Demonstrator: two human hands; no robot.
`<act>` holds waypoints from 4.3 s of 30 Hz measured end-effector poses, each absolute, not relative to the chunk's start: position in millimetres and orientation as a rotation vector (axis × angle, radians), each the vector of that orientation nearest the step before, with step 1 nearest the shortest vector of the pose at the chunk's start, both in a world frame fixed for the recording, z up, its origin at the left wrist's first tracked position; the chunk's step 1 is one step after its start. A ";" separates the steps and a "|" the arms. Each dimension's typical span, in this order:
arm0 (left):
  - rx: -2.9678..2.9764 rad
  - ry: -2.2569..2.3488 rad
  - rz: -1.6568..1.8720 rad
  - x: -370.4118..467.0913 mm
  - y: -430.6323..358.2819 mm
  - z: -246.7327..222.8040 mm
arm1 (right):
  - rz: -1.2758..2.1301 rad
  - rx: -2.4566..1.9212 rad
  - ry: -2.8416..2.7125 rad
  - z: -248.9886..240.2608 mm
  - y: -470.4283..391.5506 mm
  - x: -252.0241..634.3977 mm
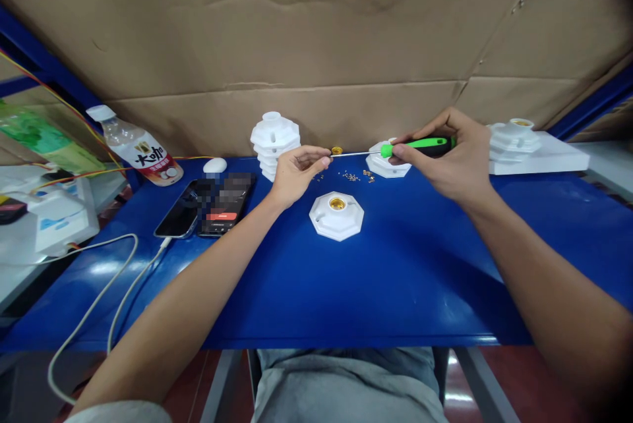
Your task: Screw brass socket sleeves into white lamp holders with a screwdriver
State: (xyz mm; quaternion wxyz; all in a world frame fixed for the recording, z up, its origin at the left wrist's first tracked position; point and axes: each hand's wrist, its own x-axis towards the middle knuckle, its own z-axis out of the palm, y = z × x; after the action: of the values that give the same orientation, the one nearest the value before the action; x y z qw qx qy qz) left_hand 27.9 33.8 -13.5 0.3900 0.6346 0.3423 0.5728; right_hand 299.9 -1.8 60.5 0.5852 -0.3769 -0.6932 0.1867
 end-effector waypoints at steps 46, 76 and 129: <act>1.992 0.996 1.247 2.6 36.2 -2.0 | 0.348 -1.163 -2.199 51.7 10.2 326.0; 2.449 1.291 0.711 -1.7 11.8 -3.3 | 1.040 -1.076 -1.941 14.0 -2.7 270.6; 1.378 1.027 1.275 52.1 -17.4 -13.4 | 0.769 -1.172 -1.786 13.6 -22.8 243.9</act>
State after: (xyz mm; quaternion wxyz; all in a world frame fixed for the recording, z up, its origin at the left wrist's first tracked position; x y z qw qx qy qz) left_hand 52.1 -17.4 -13.4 0.4801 0.5649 0.4210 0.5227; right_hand 243.9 -22.8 13.6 0.4217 -0.4681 -0.7132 0.3072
